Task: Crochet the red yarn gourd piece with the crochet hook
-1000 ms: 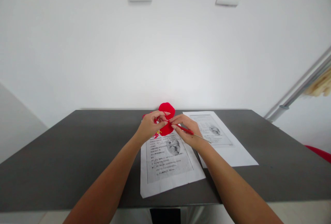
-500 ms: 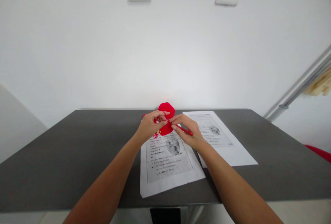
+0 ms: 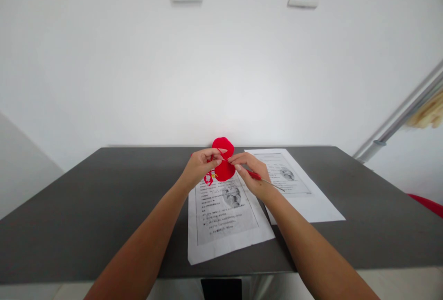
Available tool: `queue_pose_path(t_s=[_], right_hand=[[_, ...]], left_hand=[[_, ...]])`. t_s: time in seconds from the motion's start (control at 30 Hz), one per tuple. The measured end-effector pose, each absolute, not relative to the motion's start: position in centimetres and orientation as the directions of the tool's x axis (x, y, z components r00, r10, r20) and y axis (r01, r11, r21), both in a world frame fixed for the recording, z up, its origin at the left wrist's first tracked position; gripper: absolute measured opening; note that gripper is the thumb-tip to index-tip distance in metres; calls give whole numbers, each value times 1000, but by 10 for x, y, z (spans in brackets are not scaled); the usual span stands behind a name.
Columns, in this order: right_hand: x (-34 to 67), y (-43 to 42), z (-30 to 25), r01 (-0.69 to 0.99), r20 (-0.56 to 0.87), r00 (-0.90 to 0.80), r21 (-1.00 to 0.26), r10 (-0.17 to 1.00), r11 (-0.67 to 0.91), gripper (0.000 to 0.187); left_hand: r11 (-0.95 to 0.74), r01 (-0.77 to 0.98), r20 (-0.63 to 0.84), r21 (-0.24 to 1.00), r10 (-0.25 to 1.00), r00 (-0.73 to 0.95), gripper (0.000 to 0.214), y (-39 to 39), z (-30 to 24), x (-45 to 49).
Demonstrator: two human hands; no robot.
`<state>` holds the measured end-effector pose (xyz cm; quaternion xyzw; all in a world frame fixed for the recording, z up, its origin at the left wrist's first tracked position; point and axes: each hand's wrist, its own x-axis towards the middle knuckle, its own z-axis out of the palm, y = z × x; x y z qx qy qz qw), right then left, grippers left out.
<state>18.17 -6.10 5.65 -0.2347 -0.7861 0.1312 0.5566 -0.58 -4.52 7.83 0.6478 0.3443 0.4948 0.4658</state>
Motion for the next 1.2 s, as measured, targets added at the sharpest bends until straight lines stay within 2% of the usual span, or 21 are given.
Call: queue_pose_path(t_s=[0.27, 0.5, 0.7, 0.93, 1.07, 1.2], right_hand=[[180, -64, 60, 253, 839, -278, -405, 467, 878, 10], [179, -64, 61, 257, 852, -287, -371, 437, 892, 9], [179, -63, 61, 257, 857, -301, -349, 418, 901, 11], [179, -63, 60, 245, 859, -307, -344, 409, 906, 12], [178, -61, 60, 269, 854, -296, -355, 428, 895, 10], [178, -61, 60, 280, 850, -285, -368, 443, 887, 9]], left_hand=[[-391, 0, 380, 920, 892, 244, 24, -46, 76, -6], [-485, 137, 448, 864, 864, 230, 16, -43, 71, -6], [-479, 161, 446, 863, 872, 201, 25, -44, 72, -5], [-468, 178, 435, 866, 879, 193, 26, -44, 72, -5], [-439, 132, 413, 889, 892, 186, 28, -44, 73, -5], [-324, -3, 319, 946, 930, 182, 34, -43, 75, -3]])
